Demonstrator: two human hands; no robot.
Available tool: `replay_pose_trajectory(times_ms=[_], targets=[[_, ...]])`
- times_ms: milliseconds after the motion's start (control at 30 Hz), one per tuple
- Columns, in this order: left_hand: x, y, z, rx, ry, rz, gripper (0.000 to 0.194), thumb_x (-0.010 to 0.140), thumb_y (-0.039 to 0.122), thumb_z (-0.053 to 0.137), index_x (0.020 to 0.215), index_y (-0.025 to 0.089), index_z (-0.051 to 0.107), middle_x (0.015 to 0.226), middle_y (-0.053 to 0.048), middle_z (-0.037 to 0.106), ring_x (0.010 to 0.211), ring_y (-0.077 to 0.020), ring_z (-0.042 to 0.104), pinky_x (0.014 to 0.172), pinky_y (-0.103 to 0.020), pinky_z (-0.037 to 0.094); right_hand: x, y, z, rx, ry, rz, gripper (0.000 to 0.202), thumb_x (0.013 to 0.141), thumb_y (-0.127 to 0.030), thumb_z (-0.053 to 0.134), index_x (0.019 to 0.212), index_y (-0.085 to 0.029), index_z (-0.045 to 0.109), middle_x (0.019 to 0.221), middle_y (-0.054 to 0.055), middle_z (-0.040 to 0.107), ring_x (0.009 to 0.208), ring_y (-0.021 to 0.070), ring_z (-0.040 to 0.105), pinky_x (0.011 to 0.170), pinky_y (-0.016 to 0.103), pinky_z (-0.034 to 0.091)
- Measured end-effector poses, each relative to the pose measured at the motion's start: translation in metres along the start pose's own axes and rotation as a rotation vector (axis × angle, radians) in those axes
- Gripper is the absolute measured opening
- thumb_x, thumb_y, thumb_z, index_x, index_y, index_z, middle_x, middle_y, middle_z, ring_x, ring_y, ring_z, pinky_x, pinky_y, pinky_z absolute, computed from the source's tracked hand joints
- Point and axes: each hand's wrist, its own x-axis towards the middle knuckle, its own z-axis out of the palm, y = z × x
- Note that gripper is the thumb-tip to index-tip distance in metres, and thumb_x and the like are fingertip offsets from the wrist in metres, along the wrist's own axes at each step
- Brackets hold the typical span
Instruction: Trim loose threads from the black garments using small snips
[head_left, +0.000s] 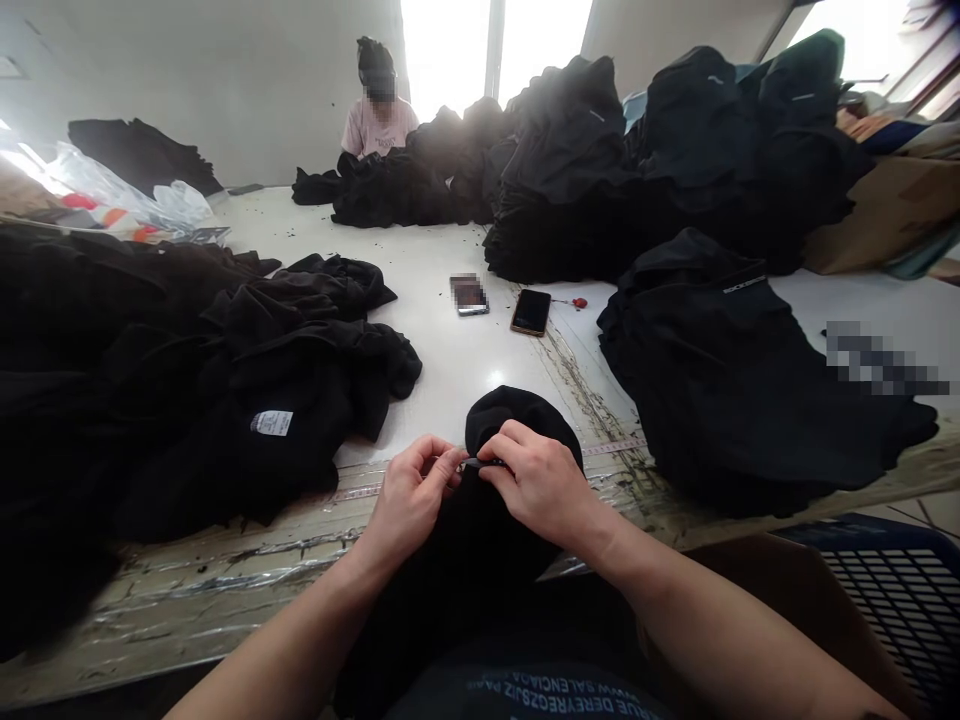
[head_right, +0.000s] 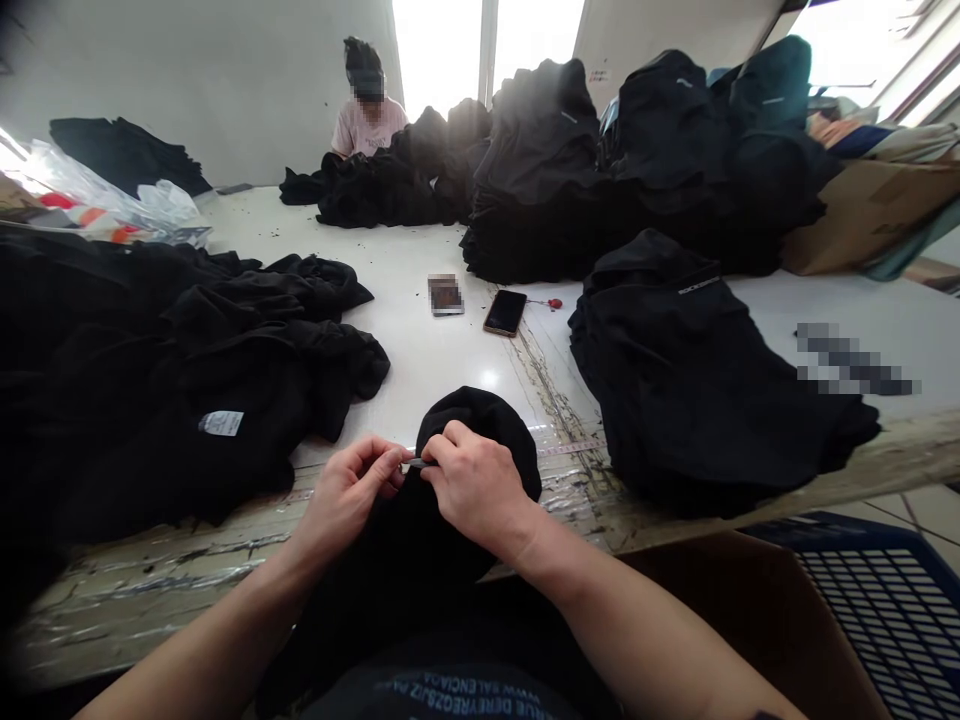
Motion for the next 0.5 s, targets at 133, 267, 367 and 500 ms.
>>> replay_pose_trajectory(times_ms=[133,267,367,500], targets=[[-0.009,0.01,-0.022,0.005,0.015,0.134,0.035,0.086,0.042,0.052,0.062,0.018,0.059,0.082,-0.005,0.061,0.073,-0.0168,0.058,0.065,-0.028,0.048,0.0,0.014,-0.01,0.11,0.094,0.04,0.005,0.082,-0.019,0.06,0.08,-0.021,0.064,0.083,0.002,0.061,0.073,0.0152,0.059,0.067,0.027,0.046],[-0.031,0.017,-0.064,-0.025,-0.043,0.186,0.059,0.09,0.056,0.033,0.048,0.02,0.052,0.061,-0.006,0.057,0.063,-0.0195,0.055,0.064,-0.033,0.046,0.008,0.054,-0.034,0.221,0.368,0.227,0.009,0.08,-0.026,0.063,0.086,-0.02,0.065,0.084,0.004,0.065,0.071,0.0168,0.058,0.066,0.03,0.047],[-0.047,0.013,-0.078,0.145,-0.096,0.124,0.064,0.088,0.063,0.023,0.056,0.021,0.058,0.063,-0.006,0.059,0.062,-0.02,0.054,0.063,-0.032,0.044,0.016,0.085,-0.042,0.266,0.491,0.424,0.023,0.076,-0.035,0.065,0.091,-0.018,0.065,0.082,0.004,0.065,0.063,0.0158,0.055,0.06,0.03,0.046],[-0.061,-0.007,-0.057,0.488,-0.244,0.004,0.042,0.087,0.055,0.041,0.071,0.022,0.062,0.067,-0.002,0.062,0.063,-0.0189,0.056,0.059,-0.028,0.041,0.024,0.108,-0.025,0.313,0.408,0.539,0.037,0.067,-0.04,0.069,0.096,-0.017,0.063,0.092,0.006,0.066,0.063,0.0146,0.055,0.061,0.03,0.045]])
